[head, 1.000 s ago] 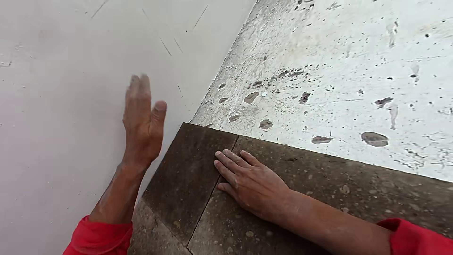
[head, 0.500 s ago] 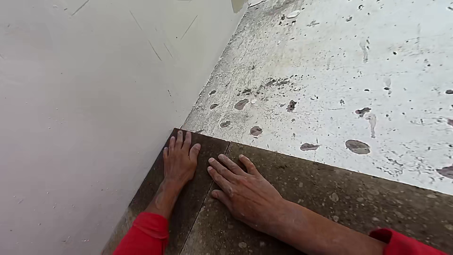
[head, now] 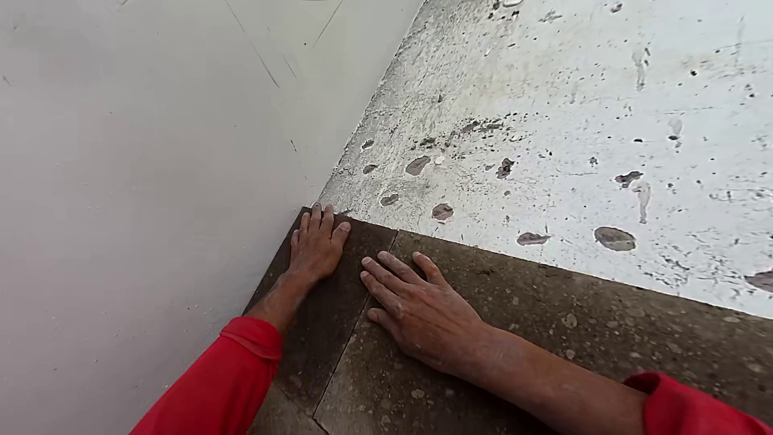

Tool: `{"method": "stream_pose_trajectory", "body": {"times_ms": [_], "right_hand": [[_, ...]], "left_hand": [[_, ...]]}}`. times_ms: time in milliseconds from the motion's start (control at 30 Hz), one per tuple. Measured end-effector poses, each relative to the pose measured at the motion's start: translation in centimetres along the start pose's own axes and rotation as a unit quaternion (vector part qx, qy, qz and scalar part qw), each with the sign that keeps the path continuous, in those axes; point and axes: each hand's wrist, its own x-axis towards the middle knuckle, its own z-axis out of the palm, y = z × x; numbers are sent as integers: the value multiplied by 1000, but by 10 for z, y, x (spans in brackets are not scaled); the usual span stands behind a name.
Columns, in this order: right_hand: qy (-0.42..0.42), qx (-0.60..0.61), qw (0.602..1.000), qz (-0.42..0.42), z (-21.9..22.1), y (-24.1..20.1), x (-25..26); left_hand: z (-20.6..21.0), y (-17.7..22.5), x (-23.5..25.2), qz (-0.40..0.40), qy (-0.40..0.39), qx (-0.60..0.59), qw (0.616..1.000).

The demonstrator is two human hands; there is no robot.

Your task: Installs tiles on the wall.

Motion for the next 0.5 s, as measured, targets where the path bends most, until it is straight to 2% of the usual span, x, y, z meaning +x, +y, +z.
{"method": "stream_pose_trajectory", "body": {"times_ms": [100, 200, 267, 367, 433, 467, 500], "right_hand": [[22, 27, 999, -11, 0, 3, 3], [26, 57, 997, -39, -2, 4, 23], [2, 68, 996, -62, -1, 2, 48], [-54, 66, 994, -67, 7, -4, 81], [-65, 58, 994, -60, 13, -4, 93], [-62, 62, 994, -59, 16, -3, 95], [-56, 70, 994, -62, 18, -3, 95]], "left_hand": [[-25, -18, -15, 52, 28, -59, 996], [-53, -48, -49, 66, 68, -56, 994], [-79, -58, -67, 87, 120, -61, 987], [-106, -49, -94, 137, 210, -80, 965], [-67, -41, -111, 126, 247, -47, 960], [-34, -36, -122, 75, 216, -16, 973], [-19, -28, -133, 4, 108, 17, 994]]}}
